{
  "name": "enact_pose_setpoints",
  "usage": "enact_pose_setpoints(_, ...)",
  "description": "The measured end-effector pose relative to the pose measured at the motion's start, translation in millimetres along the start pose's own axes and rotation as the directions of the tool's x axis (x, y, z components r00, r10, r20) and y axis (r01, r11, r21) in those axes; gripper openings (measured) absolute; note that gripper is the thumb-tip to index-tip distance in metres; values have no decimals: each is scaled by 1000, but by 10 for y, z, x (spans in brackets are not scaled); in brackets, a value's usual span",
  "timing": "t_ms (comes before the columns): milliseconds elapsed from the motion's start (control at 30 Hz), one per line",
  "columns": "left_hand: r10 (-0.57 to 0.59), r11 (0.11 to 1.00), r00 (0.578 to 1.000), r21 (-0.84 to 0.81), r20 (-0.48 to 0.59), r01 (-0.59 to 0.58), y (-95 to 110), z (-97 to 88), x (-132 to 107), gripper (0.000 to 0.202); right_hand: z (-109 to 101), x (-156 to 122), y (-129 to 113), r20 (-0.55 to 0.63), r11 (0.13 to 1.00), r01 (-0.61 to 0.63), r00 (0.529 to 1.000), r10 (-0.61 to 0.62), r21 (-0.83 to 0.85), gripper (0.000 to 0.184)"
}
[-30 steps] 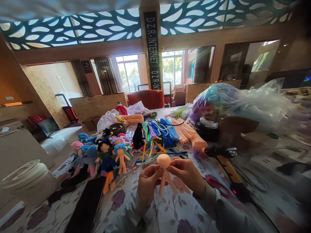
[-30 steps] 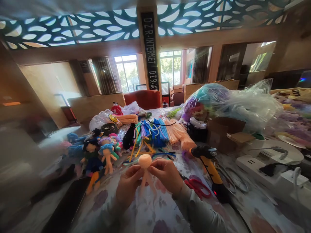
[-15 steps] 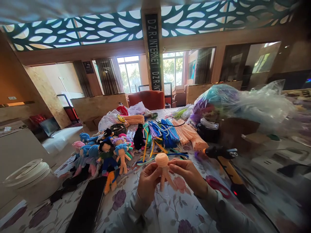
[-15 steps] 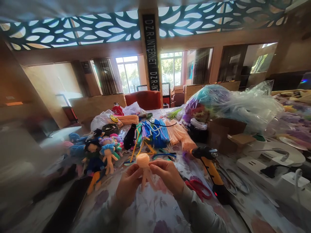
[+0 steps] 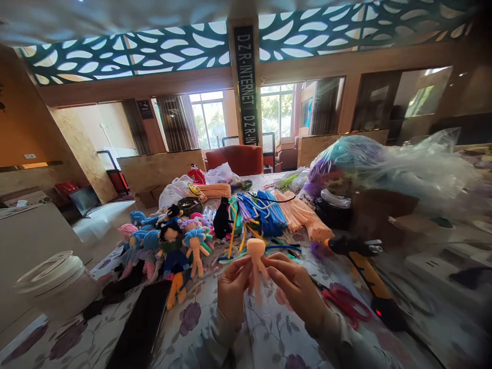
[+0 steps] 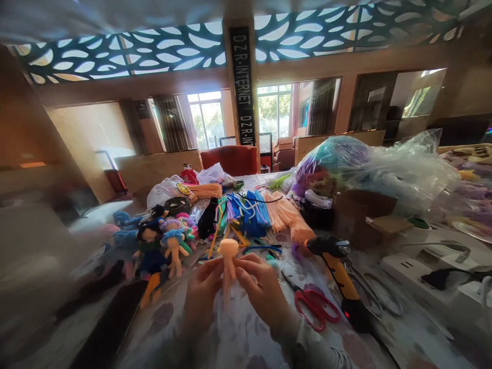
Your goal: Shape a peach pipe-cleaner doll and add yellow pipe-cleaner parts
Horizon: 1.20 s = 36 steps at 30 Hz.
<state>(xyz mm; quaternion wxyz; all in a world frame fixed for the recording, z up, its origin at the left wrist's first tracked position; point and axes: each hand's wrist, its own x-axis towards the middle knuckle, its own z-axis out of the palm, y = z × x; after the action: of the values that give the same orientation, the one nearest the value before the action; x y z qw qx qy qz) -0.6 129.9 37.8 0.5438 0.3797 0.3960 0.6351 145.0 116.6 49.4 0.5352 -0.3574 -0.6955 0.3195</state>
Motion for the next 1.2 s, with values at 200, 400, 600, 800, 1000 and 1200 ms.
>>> enact_pose_setpoints(200,-24,998,998,-48,64,27,9,18,-14,31,34,-4,9,-24,964,163,985,-172,-209,31)
enact_pose_setpoints(400,-80,991,987,-95,137,93,24,73,-36,28,60,-25,14,-38,945,228,969,-243,-233,28)
enact_pose_setpoints(600,-141,969,965,-171,221,180,48,63,-40,26,-34,40,0,-204,998,38,978,-48,-53,17)
enact_pose_setpoints(800,-171,975,958,-98,229,197,60,84,-80,27,-46,79,107,-96,915,-243,953,287,322,30)
enact_pose_setpoints(1000,-116,993,955,26,272,113,27,103,-107,26,1,79,164,-19,823,-331,924,382,461,32)
enact_pose_setpoints(1200,-108,994,965,28,239,104,8,96,-115,27,9,76,149,19,761,-357,911,413,542,29)
